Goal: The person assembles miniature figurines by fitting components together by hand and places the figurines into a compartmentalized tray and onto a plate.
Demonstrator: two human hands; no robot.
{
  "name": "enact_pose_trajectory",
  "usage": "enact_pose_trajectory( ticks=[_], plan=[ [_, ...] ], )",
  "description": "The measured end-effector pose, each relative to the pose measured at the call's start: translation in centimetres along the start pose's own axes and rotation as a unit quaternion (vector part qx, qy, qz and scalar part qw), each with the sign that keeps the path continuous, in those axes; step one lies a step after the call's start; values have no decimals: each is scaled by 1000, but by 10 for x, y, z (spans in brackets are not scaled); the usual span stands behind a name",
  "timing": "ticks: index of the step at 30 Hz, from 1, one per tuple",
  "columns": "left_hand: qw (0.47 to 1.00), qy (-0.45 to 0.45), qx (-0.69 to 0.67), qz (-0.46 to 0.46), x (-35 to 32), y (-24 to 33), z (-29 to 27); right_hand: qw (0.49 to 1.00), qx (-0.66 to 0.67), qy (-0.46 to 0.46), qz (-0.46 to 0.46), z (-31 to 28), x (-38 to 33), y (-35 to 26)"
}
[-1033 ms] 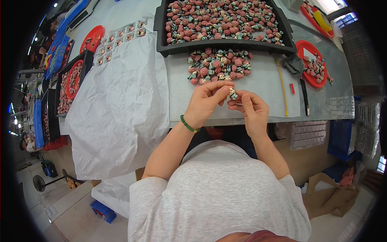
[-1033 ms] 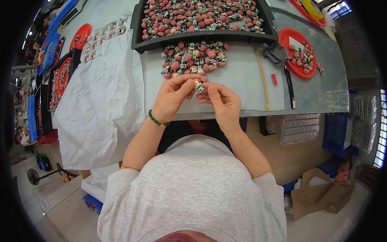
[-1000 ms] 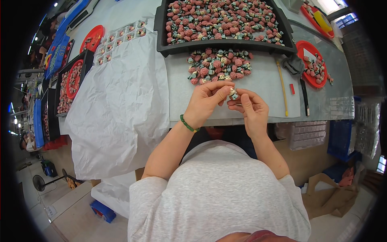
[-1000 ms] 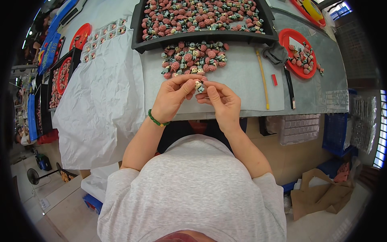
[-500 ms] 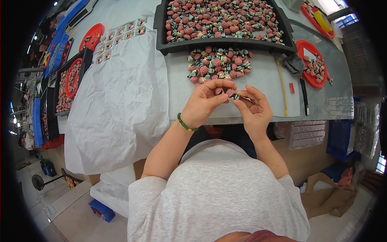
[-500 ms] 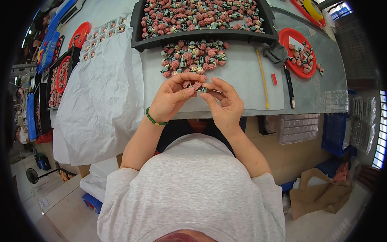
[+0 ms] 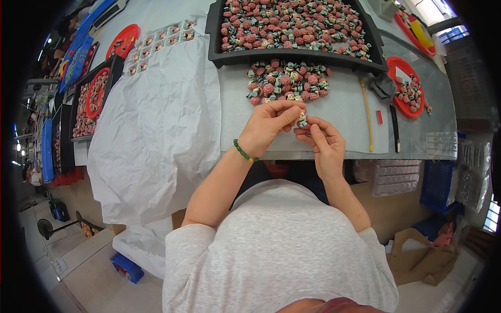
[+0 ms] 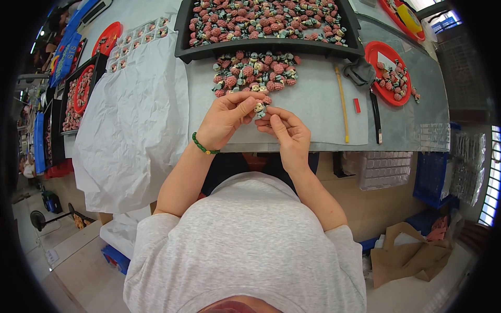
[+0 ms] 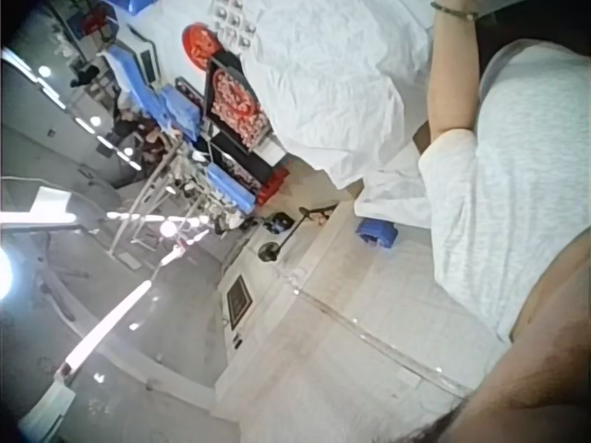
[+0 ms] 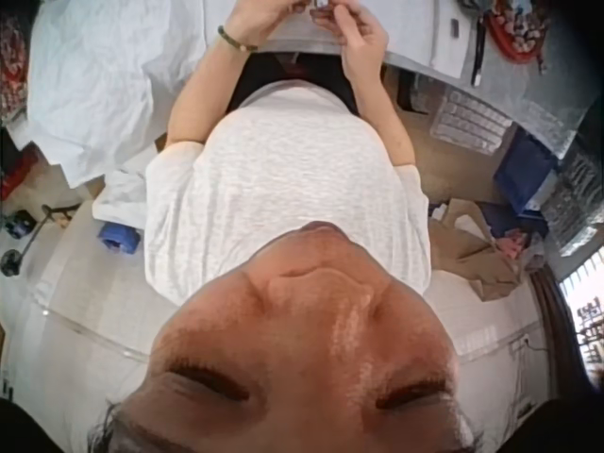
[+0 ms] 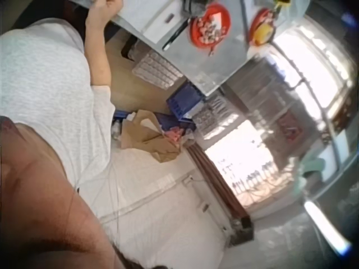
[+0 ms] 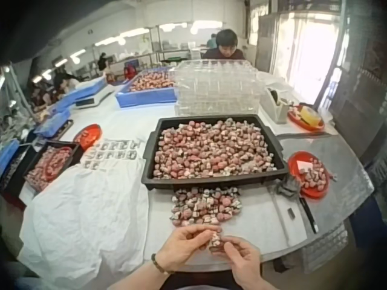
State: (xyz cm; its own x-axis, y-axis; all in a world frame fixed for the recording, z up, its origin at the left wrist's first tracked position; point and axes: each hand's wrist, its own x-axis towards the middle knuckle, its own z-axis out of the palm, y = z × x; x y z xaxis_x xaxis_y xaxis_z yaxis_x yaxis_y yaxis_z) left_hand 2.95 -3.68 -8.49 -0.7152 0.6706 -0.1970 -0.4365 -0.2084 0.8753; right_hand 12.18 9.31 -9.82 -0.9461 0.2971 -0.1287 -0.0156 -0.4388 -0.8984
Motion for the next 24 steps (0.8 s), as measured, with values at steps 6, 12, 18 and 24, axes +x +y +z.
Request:
enact_pose_trajectory(
  ticks=[6,12,18,24],
  plan=[
    [1000,-3,24,-1,0,-2,-2,1000,21,-1,9,2,-1,0],
    [998,-46,-19,28,-3,-1,-2,988,-87,26,-123,-1,3,3],
    [1000,-9,-3,11,-3,1,1,996,-61,1,-70,2,2,-2],
    [995,5,94,11,4,3,12,997,-47,12,-62,-2,3,-1]
  ],
)
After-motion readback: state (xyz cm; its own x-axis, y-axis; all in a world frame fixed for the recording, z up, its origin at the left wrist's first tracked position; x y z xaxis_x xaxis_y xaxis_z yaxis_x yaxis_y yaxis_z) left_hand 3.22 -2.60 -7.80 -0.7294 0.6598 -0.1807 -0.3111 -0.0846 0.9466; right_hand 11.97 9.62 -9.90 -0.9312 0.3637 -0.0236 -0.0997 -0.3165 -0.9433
